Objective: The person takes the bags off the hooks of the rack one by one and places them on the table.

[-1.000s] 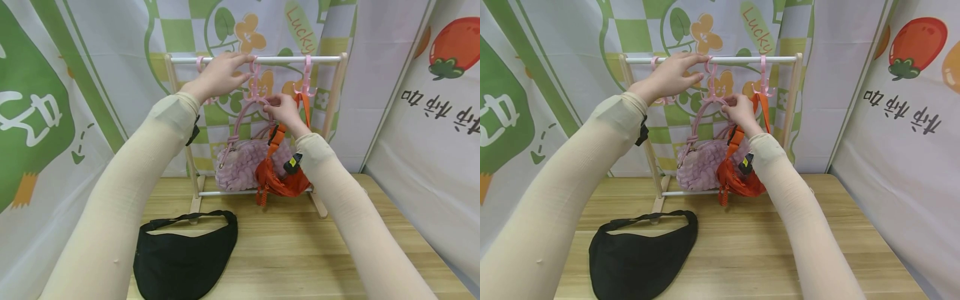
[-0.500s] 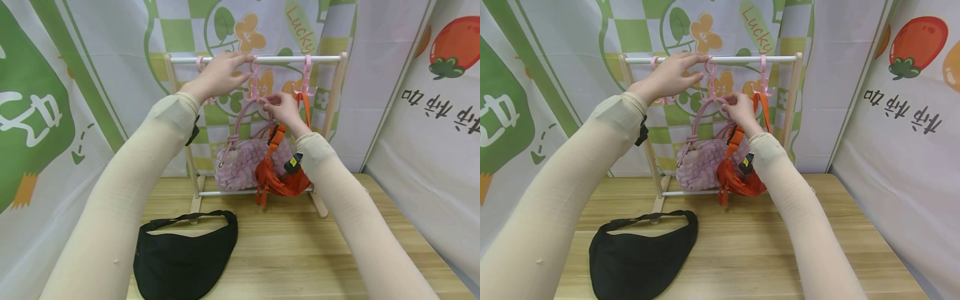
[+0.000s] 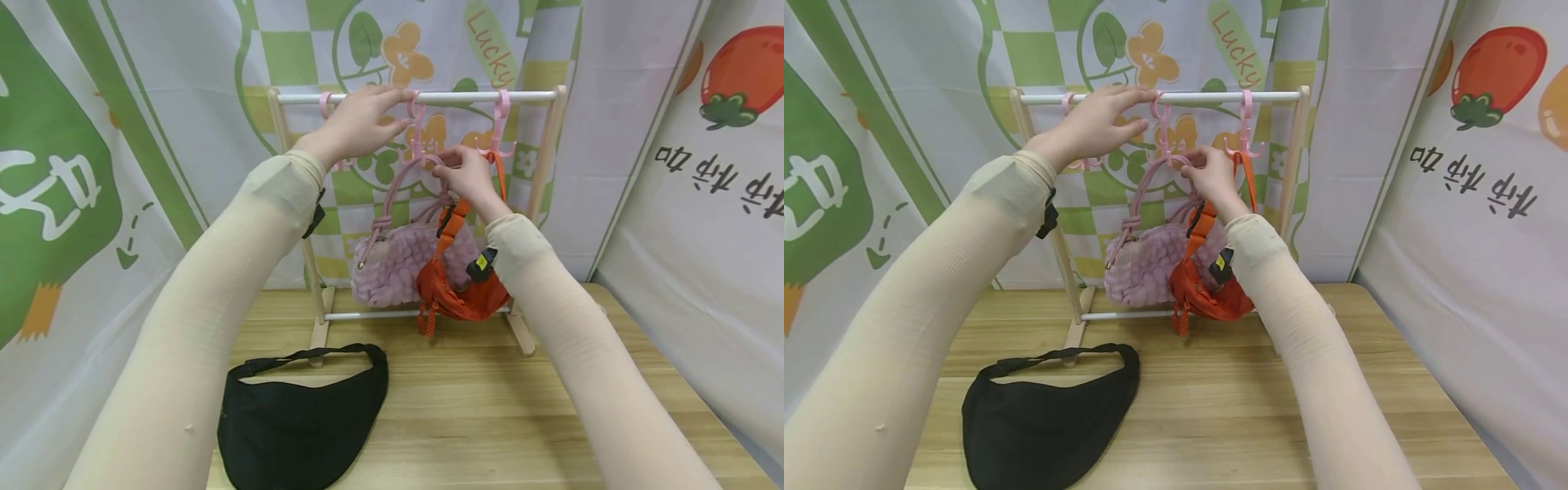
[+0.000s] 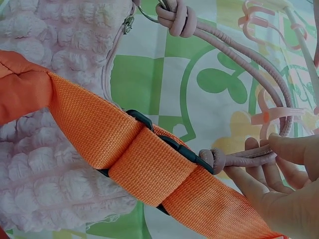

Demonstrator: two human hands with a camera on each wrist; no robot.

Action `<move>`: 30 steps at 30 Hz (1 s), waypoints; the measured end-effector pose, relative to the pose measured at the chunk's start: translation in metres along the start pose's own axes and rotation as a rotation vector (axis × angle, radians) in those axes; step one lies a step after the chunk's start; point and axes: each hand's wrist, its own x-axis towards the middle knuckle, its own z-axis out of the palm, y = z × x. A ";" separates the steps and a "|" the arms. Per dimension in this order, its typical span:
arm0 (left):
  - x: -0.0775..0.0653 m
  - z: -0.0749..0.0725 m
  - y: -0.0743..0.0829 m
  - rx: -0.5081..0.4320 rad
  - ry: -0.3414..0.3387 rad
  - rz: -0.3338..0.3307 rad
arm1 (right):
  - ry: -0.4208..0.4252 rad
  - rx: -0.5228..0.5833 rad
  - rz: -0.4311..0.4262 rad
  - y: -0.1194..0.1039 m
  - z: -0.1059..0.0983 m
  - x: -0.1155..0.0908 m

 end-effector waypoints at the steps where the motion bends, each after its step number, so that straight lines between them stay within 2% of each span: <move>1: 0.000 0.000 0.000 -0.001 -0.001 -0.004 | 0.000 0.004 -0.001 0.000 0.000 0.000; 10: 0.001 0.002 -0.001 0.001 -0.008 -0.021 | 0.016 0.024 -0.018 -0.005 -0.002 0.001; 17: 0.001 0.001 -0.002 -0.009 -0.003 -0.016 | 0.039 -0.009 -0.015 -0.007 -0.005 0.001; 24: 0.002 0.001 0.000 -0.004 -0.007 -0.013 | 0.071 0.060 -0.041 -0.007 -0.008 0.001; 30: 0.001 0.000 0.000 0.006 -0.003 -0.009 | 0.087 0.047 -0.044 -0.010 -0.010 0.000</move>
